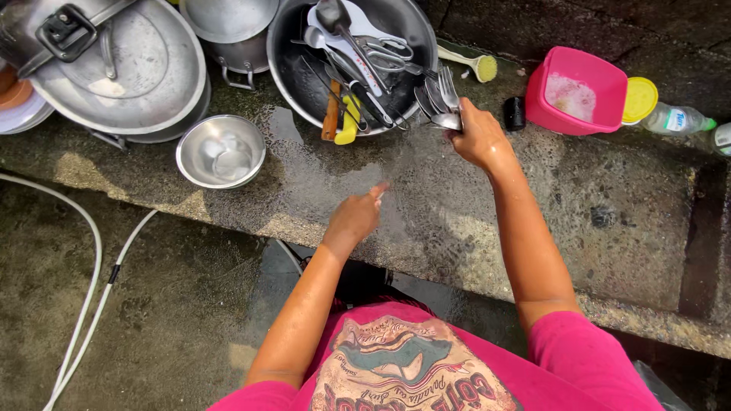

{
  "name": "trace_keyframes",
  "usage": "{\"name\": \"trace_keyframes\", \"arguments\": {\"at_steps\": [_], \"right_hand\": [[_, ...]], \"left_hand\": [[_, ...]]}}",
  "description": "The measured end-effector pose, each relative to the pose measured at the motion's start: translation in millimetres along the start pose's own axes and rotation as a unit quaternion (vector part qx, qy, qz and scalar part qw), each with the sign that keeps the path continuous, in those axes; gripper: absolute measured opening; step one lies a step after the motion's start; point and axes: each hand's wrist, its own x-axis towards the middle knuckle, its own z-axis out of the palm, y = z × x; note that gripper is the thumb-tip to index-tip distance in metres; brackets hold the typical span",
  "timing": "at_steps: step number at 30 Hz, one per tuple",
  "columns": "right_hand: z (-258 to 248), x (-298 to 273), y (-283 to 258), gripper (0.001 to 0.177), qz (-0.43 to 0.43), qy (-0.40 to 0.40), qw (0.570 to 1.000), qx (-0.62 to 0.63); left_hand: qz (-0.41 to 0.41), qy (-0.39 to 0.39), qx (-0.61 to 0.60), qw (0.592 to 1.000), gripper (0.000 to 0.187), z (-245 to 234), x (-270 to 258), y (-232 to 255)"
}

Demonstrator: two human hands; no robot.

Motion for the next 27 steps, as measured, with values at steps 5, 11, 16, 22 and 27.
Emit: {"name": "trace_keyframes", "arguments": {"at_steps": [5, 11, 16, 22, 27], "right_hand": [[41.4, 161.8, -74.7, 0.043, -0.050, -0.060, 0.978, -0.195], [128.8, 166.1, -214.6, 0.069, -0.193, 0.073, 0.959, -0.194], [252.3, 57.2, -292.7, 0.073, -0.459, -0.031, 0.884, -0.082], [312.8, 52.2, -286.0, 0.034, -0.427, -0.004, 0.902, -0.070], [250.9, 66.9, -283.1, 0.041, -0.065, -0.166, 0.898, 0.401]], "left_hand": [[-0.059, -0.005, -0.033, 0.998, 0.046, -0.8, -30.5, -93.9], [-0.128, 0.016, -0.069, 0.989, 0.044, -14.7, -85.7, -158.2], [-0.174, 0.021, -0.082, 0.981, 0.046, -49.8, -99.1, -189.4], [-0.181, 0.016, -0.056, 0.982, 0.037, -72.8, -94.3, -223.0], [-0.168, -0.005, -0.106, 0.980, 0.048, -89.8, -101.2, -237.0]]}}
